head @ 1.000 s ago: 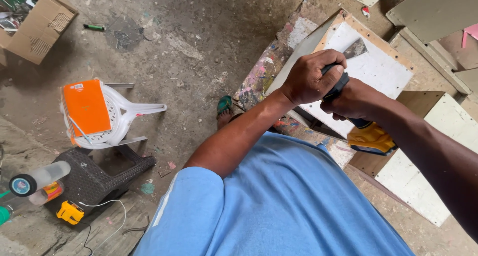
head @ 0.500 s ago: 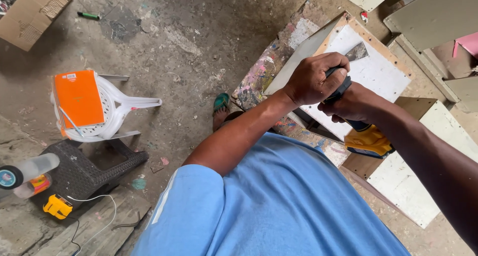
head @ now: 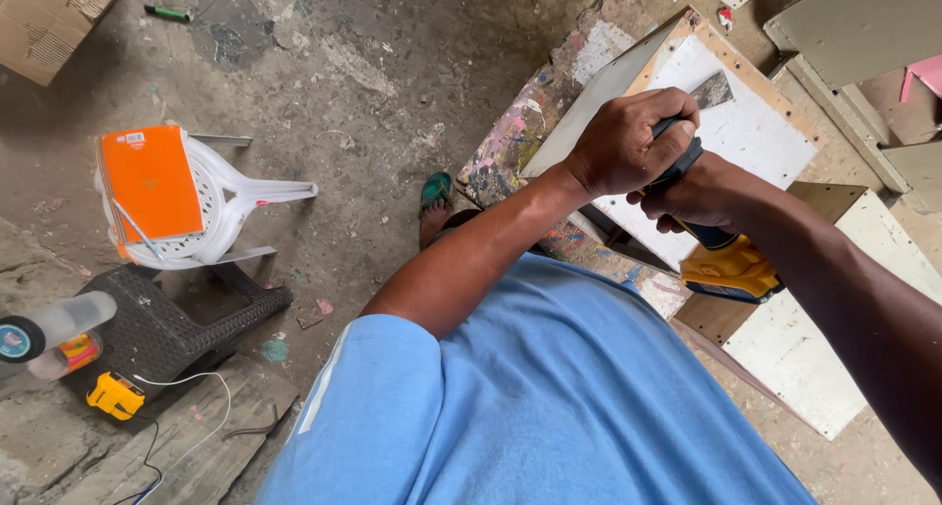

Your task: Assembling a wooden box using a power drill and screws on a workshop floor.

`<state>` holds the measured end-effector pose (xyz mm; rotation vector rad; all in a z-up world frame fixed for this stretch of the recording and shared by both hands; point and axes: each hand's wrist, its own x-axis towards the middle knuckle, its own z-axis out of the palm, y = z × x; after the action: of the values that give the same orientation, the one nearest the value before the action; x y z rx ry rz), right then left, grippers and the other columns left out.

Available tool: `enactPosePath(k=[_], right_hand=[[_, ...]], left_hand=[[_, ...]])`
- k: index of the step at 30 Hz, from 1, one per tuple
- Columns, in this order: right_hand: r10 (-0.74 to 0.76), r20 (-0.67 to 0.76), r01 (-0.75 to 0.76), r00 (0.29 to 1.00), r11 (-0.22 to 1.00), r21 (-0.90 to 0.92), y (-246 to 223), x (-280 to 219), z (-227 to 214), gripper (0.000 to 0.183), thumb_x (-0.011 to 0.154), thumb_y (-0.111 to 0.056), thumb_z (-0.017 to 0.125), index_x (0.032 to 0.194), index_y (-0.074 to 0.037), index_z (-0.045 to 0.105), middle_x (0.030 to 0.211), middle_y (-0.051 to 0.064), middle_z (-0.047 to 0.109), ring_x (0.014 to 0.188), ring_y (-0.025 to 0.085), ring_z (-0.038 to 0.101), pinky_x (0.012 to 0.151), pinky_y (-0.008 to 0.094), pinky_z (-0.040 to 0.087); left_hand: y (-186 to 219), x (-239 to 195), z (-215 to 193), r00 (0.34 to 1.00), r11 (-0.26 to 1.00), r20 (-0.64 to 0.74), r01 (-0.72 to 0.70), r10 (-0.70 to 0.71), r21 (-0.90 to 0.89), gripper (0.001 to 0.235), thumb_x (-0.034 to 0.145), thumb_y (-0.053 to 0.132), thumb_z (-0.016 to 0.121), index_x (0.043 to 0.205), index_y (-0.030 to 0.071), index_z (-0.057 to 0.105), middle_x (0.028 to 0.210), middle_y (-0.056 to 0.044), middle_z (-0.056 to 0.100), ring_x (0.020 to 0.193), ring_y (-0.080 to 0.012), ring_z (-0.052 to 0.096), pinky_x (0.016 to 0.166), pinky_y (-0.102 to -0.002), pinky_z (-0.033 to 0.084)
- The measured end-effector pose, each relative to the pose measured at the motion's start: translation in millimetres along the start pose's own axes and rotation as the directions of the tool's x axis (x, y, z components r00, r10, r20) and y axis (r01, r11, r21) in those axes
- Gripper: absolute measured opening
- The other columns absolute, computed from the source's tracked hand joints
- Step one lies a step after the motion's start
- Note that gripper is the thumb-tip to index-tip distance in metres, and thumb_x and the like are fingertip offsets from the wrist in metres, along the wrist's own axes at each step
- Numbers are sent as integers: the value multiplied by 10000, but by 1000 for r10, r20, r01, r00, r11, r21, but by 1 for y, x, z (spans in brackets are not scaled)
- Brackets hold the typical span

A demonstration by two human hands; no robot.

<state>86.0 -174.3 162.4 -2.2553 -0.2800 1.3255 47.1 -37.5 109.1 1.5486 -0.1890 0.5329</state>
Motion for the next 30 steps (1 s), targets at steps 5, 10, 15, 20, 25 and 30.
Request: enactPosePath(k=[5,10,15,20,25,30], right_hand=[[2,2,-2,1000,1000,22,27,12,-5,130,738,42,735,836,105,677,670,249,645,523,315,680,505,441,606],[-11,7,11,1000,1000,-10,19,8,-3,125,718,36,703,830,85,681,682,237,655,539,303,686,508,437,605],[3,2,-3,1000,1000,-4,13,5,-1,128,715,52,701,832,97,679,683,248,648,543,326,683,505,458,604],[21,-14,-21,1000,1000,-15,21,11,-3,137,734,45,721,852,99,678,693,250,653,546,320,680,527,458,608],[26,-16,-27,1000,999,-41,9,8,2,118,727,51,716,830,84,669,684,246,655,538,319,683,527,471,615],[27,-16,-27,999,999,-20,33,22,-6,160,752,31,750,886,100,698,715,260,663,559,322,687,539,449,608]], left_hand=[[0,-1,-1,1000,1000,10,19,-19,-3,130,951,294,538,899,255,651,731,-50,647,685,-260,715,648,-356,594],[2,-2,-1,1000,1000,15,20,-20,-7,131,956,286,537,904,245,649,744,-61,650,696,-262,718,659,-355,597],[5,-2,-4,1000,1000,5,14,-14,24,129,954,276,536,903,236,648,744,-58,660,713,-271,727,665,-364,603],[0,-4,-3,1000,1000,-7,11,-11,16,132,959,289,530,904,257,646,736,-45,649,710,-252,723,670,-349,603],[2,-6,-5,1000,1000,-19,4,-4,0,130,951,275,534,904,253,653,729,-58,655,705,-271,724,670,-367,608],[-2,-7,-5,1000,1000,-28,-6,7,20,139,960,295,531,916,270,660,737,-35,653,720,-243,726,702,-342,606]])
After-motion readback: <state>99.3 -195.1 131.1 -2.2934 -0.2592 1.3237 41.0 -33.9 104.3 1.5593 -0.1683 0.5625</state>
